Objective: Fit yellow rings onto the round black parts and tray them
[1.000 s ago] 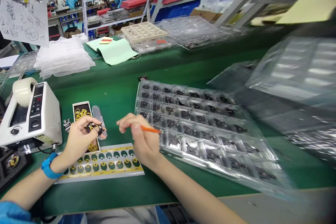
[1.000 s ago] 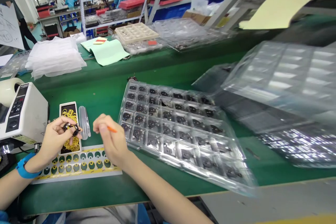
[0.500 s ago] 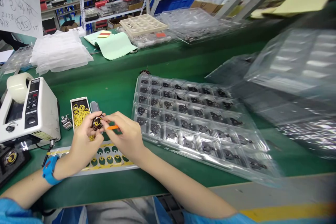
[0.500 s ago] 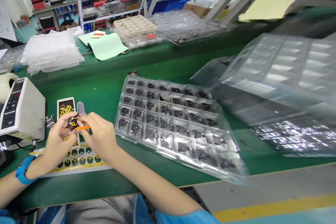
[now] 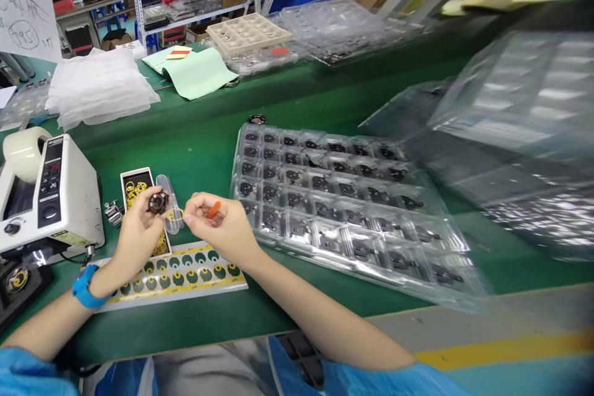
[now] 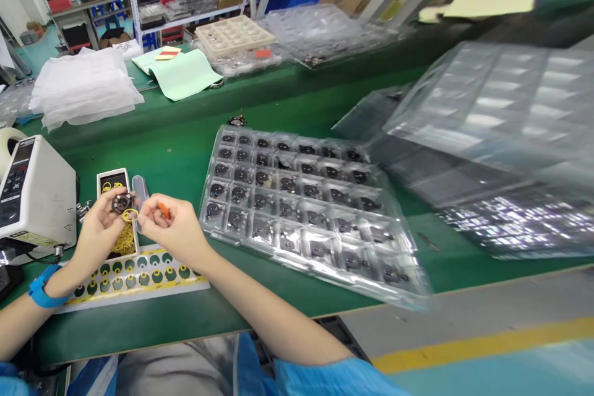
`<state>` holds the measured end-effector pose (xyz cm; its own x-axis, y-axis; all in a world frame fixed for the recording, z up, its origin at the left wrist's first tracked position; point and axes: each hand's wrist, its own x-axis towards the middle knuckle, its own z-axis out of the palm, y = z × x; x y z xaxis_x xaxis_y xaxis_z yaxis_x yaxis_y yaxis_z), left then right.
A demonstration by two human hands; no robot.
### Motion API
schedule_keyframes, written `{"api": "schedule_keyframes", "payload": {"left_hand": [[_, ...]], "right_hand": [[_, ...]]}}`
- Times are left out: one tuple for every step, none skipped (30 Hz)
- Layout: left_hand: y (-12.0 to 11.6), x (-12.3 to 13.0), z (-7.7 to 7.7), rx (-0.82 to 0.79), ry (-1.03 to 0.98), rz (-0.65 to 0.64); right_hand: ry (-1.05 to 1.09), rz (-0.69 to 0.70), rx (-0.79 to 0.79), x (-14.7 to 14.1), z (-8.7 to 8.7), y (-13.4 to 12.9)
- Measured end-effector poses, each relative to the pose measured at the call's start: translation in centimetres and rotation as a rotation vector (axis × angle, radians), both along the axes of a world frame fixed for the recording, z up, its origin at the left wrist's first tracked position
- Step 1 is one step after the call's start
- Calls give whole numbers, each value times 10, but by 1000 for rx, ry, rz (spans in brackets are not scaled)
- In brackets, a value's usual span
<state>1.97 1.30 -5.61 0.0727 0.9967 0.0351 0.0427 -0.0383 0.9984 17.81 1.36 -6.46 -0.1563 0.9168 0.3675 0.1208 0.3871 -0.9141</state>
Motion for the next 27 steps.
{"api": "schedule_keyframes", "payload": {"left_hand": [[4,-3,3,23,-23,39],[8,-6,7,56,-44,79],[11,-9,12,91,-59,115],[13,-11,18,123,-71,144],[13,-13,24,151,-80,167],[13,-14,29,173,-89,182],[11,-14,34,188,-96,187],[10,-14,38,191,-96,185],[8,-14,40,186,-91,178],[7,-13,41,175,-83,171],[6,-13,41,163,-74,163],[5,-13,40,152,-68,157],[5,-13,39,142,-64,151],[5,-13,38,136,-63,147],[5,-13,37,135,-64,143],[5,-13,36,135,-64,139],[6,-14,35,135,-62,135],[6,-15,35,134,-59,129],[6,-15,34,132,-55,124],[7,-16,35,128,-51,121],[7,-18,35,122,-49,120],[7,-19,35,112,-49,118],[8,-20,36,99,-51,114],[9,-21,37,79,-56,107],[10,-22,37,56,-64,97],[10,-23,38,28,-74,83],[10,-23,39,-3,-86,69]], "right_hand": [[-25,22,-27,0,-1,0],[-89,51,-50,-1,-3,-1],[-179,84,-65,-3,-5,-2],[-280,117,-70,-7,-8,-3],[-377,143,-65,-10,-12,-4],[-449,162,-55,-14,-15,-5],[-493,174,-44,-18,-18,-7],[-520,182,-33,-20,-21,-8],[-556,190,-19,-22,-23,-9],[-593,199,-1,-23,-25,-9],[-629,208,18,-23,-25,-10],[-662,215,40,-23,-26,-10],[-695,219,64,-23,-25,-11],[-726,218,89,-23,-25,-11],[-756,213,116,-24,-23,-12],[-783,206,143,-24,-22,-12],[-807,197,169,-24,-20,-13],[-828,185,194,-23,-18,-13],[-846,167,215,-20,-16,-13],[-861,141,232,-14,-13,-12],[-873,109,244,-5,-11,-10],[-881,71,251,7,-8,-8],[-889,21,254,22,-6,-5],[-904,-34,257,38,-5,-1],[-928,-83,259,55,-4,3],[-976,-126,272,71,-4,7],[-1037,-116,282,86,-4,11]]}}
